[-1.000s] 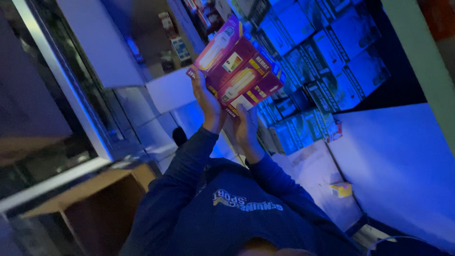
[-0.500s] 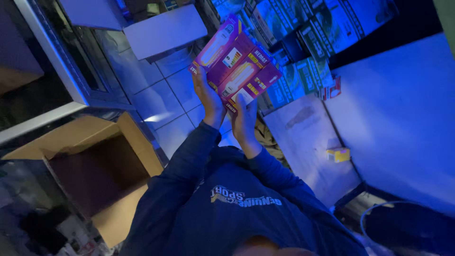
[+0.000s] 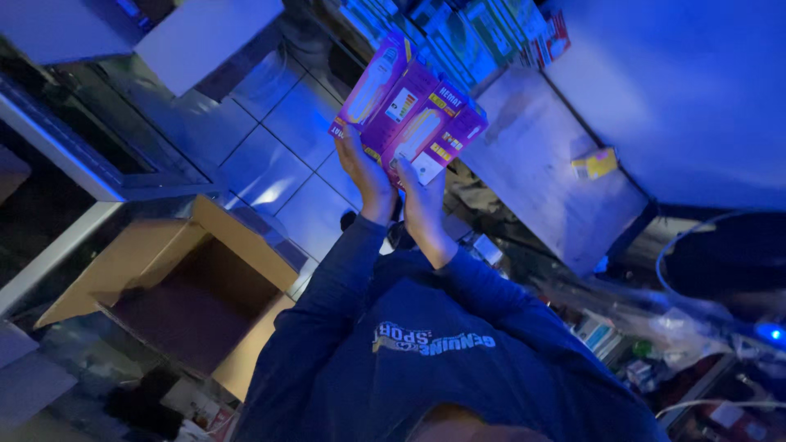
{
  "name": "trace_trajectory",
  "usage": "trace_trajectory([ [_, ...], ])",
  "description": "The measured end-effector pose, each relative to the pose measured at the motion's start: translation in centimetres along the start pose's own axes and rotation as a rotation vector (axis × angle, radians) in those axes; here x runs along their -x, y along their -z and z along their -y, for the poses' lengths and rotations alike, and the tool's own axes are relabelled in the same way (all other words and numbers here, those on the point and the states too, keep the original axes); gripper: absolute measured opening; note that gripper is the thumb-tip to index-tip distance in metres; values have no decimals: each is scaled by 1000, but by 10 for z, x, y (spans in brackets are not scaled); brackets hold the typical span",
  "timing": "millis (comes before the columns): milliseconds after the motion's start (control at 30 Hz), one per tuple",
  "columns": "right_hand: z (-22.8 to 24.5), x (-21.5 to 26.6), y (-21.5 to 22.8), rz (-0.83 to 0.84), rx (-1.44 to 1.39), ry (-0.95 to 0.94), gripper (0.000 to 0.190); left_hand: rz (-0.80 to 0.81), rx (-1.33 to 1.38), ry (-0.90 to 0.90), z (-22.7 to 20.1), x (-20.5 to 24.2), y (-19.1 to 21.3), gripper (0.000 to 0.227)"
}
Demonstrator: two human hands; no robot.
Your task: The person picks up several boxed light bulbs from a large cardboard shipping container, holds them up to view the packaging, and places them on a metal storage shelf.
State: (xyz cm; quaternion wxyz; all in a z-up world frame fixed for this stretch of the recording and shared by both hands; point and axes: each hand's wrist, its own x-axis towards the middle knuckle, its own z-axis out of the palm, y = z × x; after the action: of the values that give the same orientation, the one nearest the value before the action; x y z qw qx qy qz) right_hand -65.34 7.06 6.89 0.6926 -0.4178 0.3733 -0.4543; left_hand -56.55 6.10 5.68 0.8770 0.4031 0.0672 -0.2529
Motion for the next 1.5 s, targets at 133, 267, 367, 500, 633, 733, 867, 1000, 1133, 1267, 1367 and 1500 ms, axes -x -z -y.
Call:
trace_trajectory([
  [133, 10, 3, 25, 1, 82, 92, 46, 64, 27, 76, 9, 21, -13, 46],
  [267, 19, -1, 58, 8, 68, 80, 47, 51, -70, 19, 39, 36, -24, 45],
  [367, 23, -6, 94, -40, -53, 13, 45, 82, -139, -15, 78, 51, -27, 45],
  [500, 29, -25, 157, -153, -72, -27, 41, 165, -161, 18, 142, 74, -38, 41],
  [633, 34, -38, 217, -188, -159, -233, 40, 182, -175, 225, 187, 99, -31, 41],
  [733, 18, -50, 263, -226, -124, -349, 39, 161, -133, 354, 229, 100, -16, 40],
  [867, -21, -77, 318, -272, -47, -492, 38, 101, -184, 479, 289, 88, 13, 43],
  [1000, -56, -102, 349, -252, -20, -613, 34, 65, -144, 519, 326, 75, 35, 40],
  [1133, -77, -128, 373, -225, 1, -643, 32, 108, -232, 765, 344, 51, 49, 43],
  [1267, -90, -145, 371, -232, -45, -722, 28, 100, -314, 908, 347, 32, 62, 47],
  [1367, -95, -140, 367, -252, -74, -747, 25, 111, -359, 930, 346, 25, 68, 47],
  [1500, -98, -136, 360, -216, -43, -733, 31, 132, -433, 911, 343, 19, 72, 45],
])
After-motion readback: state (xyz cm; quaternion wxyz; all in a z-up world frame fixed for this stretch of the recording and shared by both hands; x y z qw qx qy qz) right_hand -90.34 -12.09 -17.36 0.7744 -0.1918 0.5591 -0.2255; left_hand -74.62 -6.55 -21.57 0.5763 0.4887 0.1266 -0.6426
